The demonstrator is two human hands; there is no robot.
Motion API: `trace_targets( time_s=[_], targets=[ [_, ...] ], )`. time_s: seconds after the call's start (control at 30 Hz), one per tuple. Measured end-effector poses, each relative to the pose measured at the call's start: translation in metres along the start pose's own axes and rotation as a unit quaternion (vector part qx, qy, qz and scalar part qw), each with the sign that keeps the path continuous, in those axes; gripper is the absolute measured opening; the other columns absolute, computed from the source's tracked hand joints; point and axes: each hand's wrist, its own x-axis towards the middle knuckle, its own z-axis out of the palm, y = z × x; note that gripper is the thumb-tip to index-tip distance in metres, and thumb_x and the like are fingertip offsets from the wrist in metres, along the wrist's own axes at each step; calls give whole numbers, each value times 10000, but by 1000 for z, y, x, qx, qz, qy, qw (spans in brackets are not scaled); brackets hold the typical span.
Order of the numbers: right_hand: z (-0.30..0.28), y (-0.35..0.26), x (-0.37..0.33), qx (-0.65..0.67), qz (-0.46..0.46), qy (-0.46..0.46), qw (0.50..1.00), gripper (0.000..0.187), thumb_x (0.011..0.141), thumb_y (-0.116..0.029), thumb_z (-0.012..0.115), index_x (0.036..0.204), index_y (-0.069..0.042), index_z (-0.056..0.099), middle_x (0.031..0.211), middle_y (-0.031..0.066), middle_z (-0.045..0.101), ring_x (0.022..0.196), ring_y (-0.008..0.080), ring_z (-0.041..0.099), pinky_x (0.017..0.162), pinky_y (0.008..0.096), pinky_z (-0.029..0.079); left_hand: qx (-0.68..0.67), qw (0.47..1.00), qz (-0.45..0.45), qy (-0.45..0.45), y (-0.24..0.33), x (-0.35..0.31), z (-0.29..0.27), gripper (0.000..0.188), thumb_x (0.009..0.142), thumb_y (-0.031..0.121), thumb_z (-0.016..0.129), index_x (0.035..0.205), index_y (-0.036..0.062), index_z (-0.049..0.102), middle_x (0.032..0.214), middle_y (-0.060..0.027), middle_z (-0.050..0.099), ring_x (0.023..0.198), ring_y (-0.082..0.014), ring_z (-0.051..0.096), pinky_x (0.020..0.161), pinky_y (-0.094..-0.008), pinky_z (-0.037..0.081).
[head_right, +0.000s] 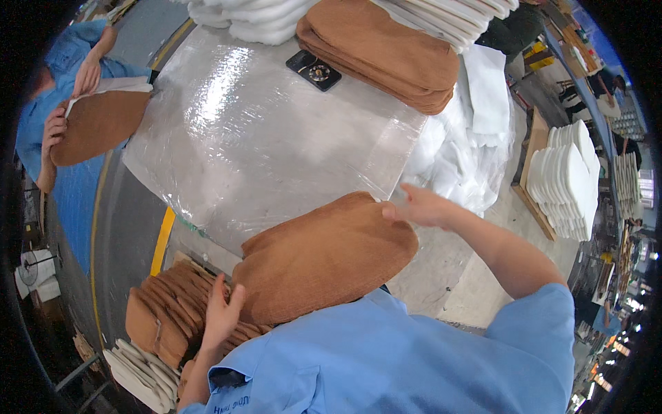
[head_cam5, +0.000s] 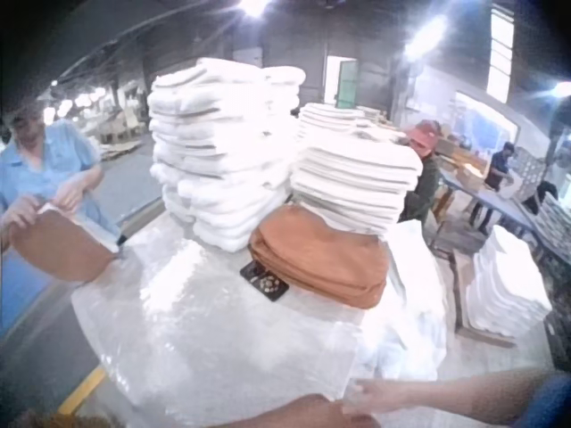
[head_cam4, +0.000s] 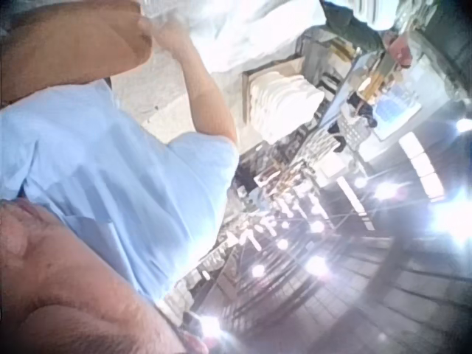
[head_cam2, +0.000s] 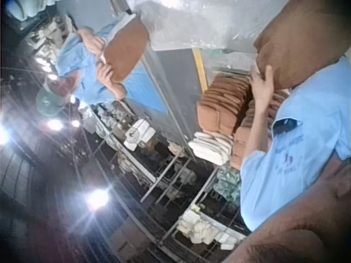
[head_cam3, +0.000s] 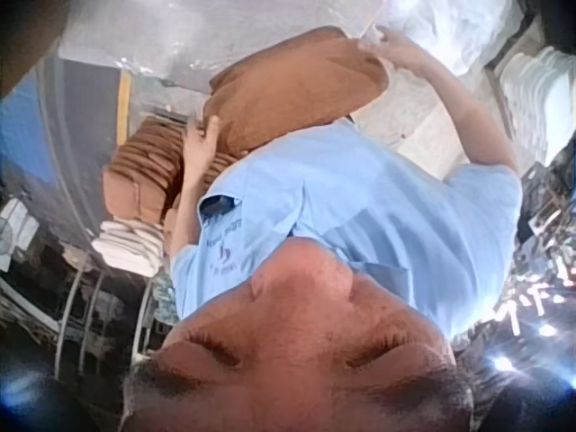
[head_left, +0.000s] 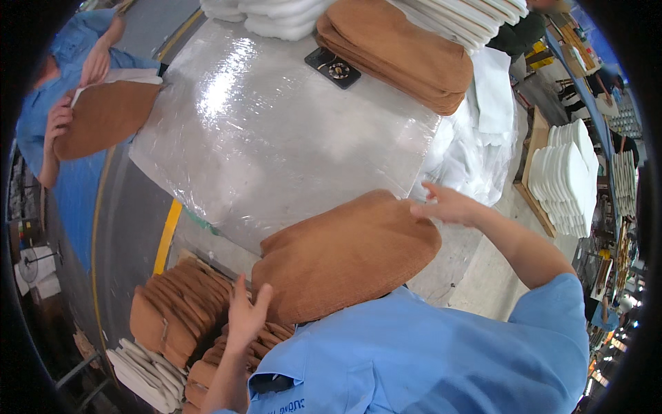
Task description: The person inserts white pillow inserts into brown pillowcases, folds the edges, and stacks the finished pillows on a table. The person repeats this process for multiple units in a factory setting.
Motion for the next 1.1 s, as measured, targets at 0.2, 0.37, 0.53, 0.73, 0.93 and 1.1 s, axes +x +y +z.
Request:
trace_targets(
  time_s=[0.2,0.37,0.53,0.73,0.93,1.1],
  targets=[
    [54,-1,12,14,37,-40,998,1297,684,-530,971,1618,21,259,1541,222,512,1455,379,492,1217,467,413,-158,981,-53,-100,4,0,25,1075,884,498,832,1569,-134,297,1442,-338,586,1338,-426,610,1113,-432,490],
    [60,-1,38,-84,99,-3,992,1238,651,-536,981,1556,49,370,1458,229,592,1376,362,575,1158,435,470,-51,985,-132,-97,0,24,34,1025,850,540,845,1452,-157,396,1372,-341,628,1309,-436,630,1095,-446,502],
    [55,-7,72,-17,87,-22,996,918,651,-540,982,1274,66,688,1176,196,761,1147,303,721,1022,410,542,-11,976,-190,-103,-1,48,37,960,846,552,849,1397,-138,474,1348,-321,652,1269,-431,652,1047,-457,517],
    [56,9,102,69,131,-65,987,725,733,-477,957,1175,67,772,1120,175,790,1055,284,750,977,397,556,-126,973,-145,-126,-1,81,40,561,978,446,744,1267,-32,695,1222,-229,750,1194,-359,704,984,-434,531],
    [54,12,116,128,177,-75,973,553,842,-354,913,1179,62,773,1115,157,790,1016,244,752,927,383,578,-102,969,-187,-124,-8,108,44,494,1043,423,649,1146,-46,769,1076,-243,780,1045,-351,736,925,-429,533],
    [52,2,120,158,210,-62,963,522,906,-301,874,1209,100,732,1122,171,781,1003,237,754,897,389,601,-101,946,-247,-182,-6,129,37,632,1033,508,645,1182,-99,738,1110,-266,763,1086,-348,721,953,-419,525]
  ],
)
